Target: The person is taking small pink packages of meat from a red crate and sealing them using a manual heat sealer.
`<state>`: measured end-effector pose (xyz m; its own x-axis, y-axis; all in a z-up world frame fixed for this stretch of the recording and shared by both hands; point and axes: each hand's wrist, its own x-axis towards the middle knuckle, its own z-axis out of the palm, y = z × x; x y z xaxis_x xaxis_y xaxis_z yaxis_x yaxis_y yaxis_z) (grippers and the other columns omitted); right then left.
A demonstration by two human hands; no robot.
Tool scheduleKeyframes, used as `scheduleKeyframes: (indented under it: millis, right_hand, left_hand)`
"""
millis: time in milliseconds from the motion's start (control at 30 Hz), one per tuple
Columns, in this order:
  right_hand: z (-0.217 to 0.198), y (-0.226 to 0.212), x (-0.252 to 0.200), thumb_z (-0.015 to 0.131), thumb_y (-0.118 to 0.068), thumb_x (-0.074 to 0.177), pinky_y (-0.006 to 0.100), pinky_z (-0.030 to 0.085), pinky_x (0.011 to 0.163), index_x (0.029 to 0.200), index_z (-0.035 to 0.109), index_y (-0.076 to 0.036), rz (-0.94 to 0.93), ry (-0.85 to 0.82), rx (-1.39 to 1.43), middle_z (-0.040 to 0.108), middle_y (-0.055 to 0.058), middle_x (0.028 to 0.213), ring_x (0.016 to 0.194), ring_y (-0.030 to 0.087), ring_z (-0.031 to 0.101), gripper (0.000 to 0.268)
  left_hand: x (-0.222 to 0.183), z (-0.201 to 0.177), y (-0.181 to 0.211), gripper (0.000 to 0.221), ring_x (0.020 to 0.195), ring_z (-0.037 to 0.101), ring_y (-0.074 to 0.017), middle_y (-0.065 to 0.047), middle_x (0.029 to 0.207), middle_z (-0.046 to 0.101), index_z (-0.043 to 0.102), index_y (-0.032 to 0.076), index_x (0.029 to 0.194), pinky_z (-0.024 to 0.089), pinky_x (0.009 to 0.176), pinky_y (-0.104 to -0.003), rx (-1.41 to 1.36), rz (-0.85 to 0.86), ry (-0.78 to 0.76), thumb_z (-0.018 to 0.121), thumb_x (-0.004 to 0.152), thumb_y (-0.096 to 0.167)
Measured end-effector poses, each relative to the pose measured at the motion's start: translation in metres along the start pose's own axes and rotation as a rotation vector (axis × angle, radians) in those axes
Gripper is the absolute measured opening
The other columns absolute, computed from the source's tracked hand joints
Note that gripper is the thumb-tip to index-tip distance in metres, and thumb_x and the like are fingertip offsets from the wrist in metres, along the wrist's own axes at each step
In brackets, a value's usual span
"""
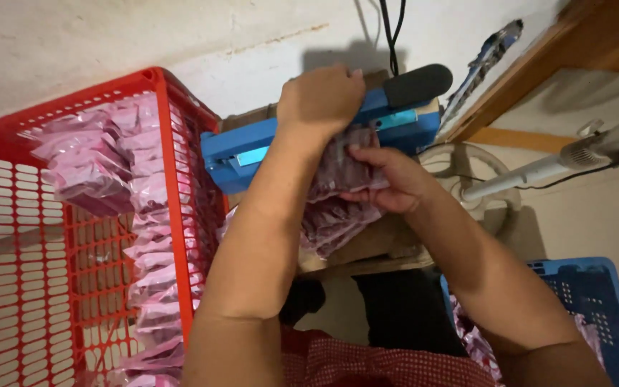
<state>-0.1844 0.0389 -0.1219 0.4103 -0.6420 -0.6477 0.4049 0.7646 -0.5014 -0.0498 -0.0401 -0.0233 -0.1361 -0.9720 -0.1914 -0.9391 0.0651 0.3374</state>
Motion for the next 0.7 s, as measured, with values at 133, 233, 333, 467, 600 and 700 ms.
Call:
scheduleKeyframes:
  millis: [133, 233, 333, 467, 600, 700]
  right_hand:
    - [0.008, -0.002, -0.006, 0.071, -0.021, 0.083, 0.053, 0.059, 0.089, 0.13, 0.064, -0.02, -0.024, 0.043, 0.015, 0.074, 0.009, 0.118, 0.109, 0.029, 0.07, 0.047]
    - [0.009, -0.003, -0.004, 0.067, -0.018, 0.085, 0.053, 0.056, 0.093, 0.132, 0.063, -0.022, -0.003, 0.068, 0.008, 0.073, 0.008, 0.121, 0.113, 0.029, 0.068, 0.047]
    - [0.004, -0.004, 0.0, 0.066, -0.018, 0.087, 0.053, 0.056, 0.094, 0.131, 0.064, -0.022, 0.002, 0.034, 0.012, 0.073, 0.008, 0.12, 0.112, 0.027, 0.069, 0.044]
    - [0.005, -0.004, 0.001, 0.066, -0.017, 0.089, 0.056, 0.056, 0.094, 0.125, 0.064, -0.025, -0.015, 0.081, 0.019, 0.074, 0.004, 0.116, 0.11, 0.027, 0.07, 0.037]
    - [0.002, -0.003, 0.002, 0.069, -0.017, 0.086, 0.051, 0.059, 0.09, 0.123, 0.066, -0.02, -0.018, 0.016, 0.039, 0.075, 0.007, 0.111, 0.105, 0.025, 0.071, 0.037]
    - [0.006, -0.005, -0.002, 0.072, -0.015, 0.084, 0.052, 0.059, 0.09, 0.118, 0.068, -0.023, -0.028, 0.03, 0.033, 0.076, 0.004, 0.108, 0.103, 0.024, 0.072, 0.036]
  left_hand:
    - [0.005, 0.013, -0.009, 0.046, 0.099, 0.068, -0.0464, -0.015, 0.108, 0.074, 0.073, 0.008, 0.108, 0.053, 0.075, -0.06, 0.153, 0.162, 0.08, 0.032, 0.102, 0.028]
    - [0.008, 0.024, -0.017, 0.032, 0.086, 0.069, -0.0506, -0.015, 0.098, 0.073, 0.072, 0.004, 0.103, 0.057, 0.056, -0.066, 0.312, 0.357, 0.198, 0.041, 0.102, 0.012]
    - [0.015, 0.028, -0.024, 0.029, 0.084, 0.068, -0.0492, -0.014, 0.101, 0.07, 0.064, 0.013, 0.117, 0.056, 0.054, -0.064, 0.32, 0.396, 0.261, 0.041, 0.102, 0.019]
    - [0.037, 0.035, -0.042, 0.046, 0.093, 0.067, -0.0488, -0.016, 0.114, 0.061, 0.047, 0.028, 0.149, 0.049, 0.073, -0.064, 0.068, 0.444, 0.217, 0.028, 0.108, 0.037]
    - [0.01, -0.01, -0.021, 0.082, 0.103, 0.065, -0.0309, -0.017, 0.111, 0.072, 0.07, 0.009, 0.101, 0.041, 0.097, -0.039, -0.624, 0.149, 0.134, 0.024, 0.082, 0.074]
    - [0.033, -0.002, -0.034, 0.093, 0.065, 0.065, -0.0181, -0.005, 0.084, 0.075, 0.072, 0.007, 0.112, 0.053, 0.066, -0.033, -0.808, 0.019, 0.203, 0.019, 0.074, 0.073]
